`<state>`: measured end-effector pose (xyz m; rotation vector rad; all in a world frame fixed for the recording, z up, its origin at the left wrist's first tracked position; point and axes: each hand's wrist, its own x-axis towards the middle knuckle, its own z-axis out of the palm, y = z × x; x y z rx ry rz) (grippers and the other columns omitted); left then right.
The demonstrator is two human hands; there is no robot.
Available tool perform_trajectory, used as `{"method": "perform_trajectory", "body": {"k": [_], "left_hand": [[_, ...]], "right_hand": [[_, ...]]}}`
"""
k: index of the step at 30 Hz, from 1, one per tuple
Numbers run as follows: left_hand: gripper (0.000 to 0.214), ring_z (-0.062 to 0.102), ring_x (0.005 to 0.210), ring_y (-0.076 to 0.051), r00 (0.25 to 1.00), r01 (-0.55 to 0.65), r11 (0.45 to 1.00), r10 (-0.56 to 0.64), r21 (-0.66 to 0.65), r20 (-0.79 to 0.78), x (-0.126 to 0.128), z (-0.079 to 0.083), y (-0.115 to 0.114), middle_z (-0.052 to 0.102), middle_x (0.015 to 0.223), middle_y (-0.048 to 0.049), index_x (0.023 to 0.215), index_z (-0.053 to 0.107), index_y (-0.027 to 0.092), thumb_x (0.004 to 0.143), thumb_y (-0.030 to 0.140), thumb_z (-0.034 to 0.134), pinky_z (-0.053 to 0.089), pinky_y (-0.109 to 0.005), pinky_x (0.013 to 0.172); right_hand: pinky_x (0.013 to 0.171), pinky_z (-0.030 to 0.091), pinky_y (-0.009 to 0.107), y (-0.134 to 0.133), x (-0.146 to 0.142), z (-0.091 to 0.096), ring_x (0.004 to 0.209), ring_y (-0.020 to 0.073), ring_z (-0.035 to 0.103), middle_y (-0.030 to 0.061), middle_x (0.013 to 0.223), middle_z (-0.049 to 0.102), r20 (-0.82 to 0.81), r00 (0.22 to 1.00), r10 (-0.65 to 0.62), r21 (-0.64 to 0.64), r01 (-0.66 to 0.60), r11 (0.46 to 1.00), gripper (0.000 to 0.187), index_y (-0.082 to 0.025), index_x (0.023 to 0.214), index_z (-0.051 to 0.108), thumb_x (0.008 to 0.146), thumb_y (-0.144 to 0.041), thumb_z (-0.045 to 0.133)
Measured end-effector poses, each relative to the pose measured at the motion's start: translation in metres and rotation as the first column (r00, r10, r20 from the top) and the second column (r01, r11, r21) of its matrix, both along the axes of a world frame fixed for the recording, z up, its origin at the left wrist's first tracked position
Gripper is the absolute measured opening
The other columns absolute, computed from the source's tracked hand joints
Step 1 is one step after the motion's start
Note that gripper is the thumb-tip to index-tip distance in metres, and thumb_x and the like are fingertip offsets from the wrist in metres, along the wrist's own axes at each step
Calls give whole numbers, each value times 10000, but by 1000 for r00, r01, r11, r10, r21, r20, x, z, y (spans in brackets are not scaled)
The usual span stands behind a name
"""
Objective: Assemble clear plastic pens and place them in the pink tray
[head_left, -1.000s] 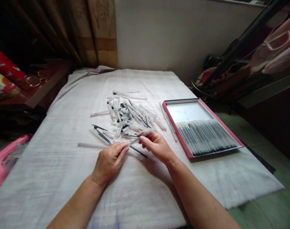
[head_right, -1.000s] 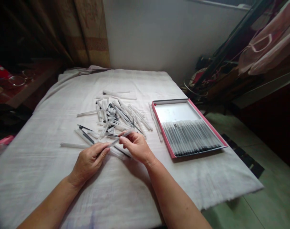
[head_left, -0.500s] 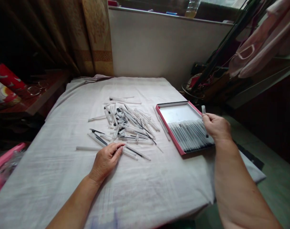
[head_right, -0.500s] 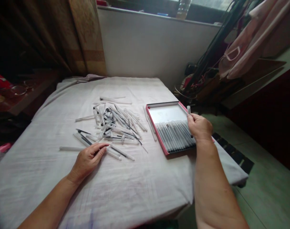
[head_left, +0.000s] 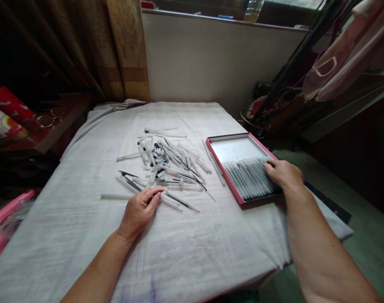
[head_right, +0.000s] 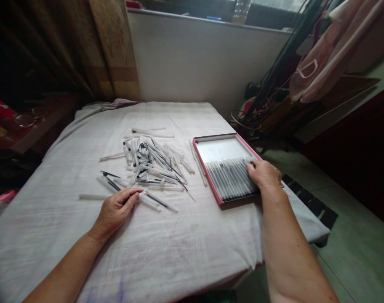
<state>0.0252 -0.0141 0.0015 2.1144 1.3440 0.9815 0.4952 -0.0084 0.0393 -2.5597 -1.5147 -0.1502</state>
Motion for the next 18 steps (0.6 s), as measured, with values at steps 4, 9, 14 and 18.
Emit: {"method": "perform_trajectory", "body": {"k": [4,9,14,18], "left_hand": [[282,715,886,-199,999,-20,1000,20,-5,30,0,0,0,767,951,-60,982,744,204,895,360,526,552,-293,823],[262,710,860,-194,996,-47,998,50,-29,80,0,-1,0,759,933,-60,977,741,202,888,344,540,553,-295,815],[253,704,827,-189,993,-50,998,53,-39,103,0,2,-1,753,913,-59,967,738,200,888,332,538,555,-291,785],[250,702,828,-187,993,-46,998,51,-51,105,2,3,-1,750,917,-56,968,731,203,894,332,530,551,-290,779]], "right_hand": [[696,482,362,7,-45,23,861,304,671,169,1021,730,-36,999,-21,73,23,997,393,-174,1070,759,852,-375,501],[738,458,273,15,-145,39,835,201,667,92,940,749,-235,860,454,206,-412,887,297,-194,950,767,875,-324,510],[540,337,251,-1,-227,43,614,159,616,25,685,725,-434,582,688,-194,-806,559,190,-237,776,770,793,-385,652],[535,320,273,-10,-247,37,697,219,670,52,742,747,-323,597,734,-346,-796,496,119,-237,785,759,720,-301,682]]}}
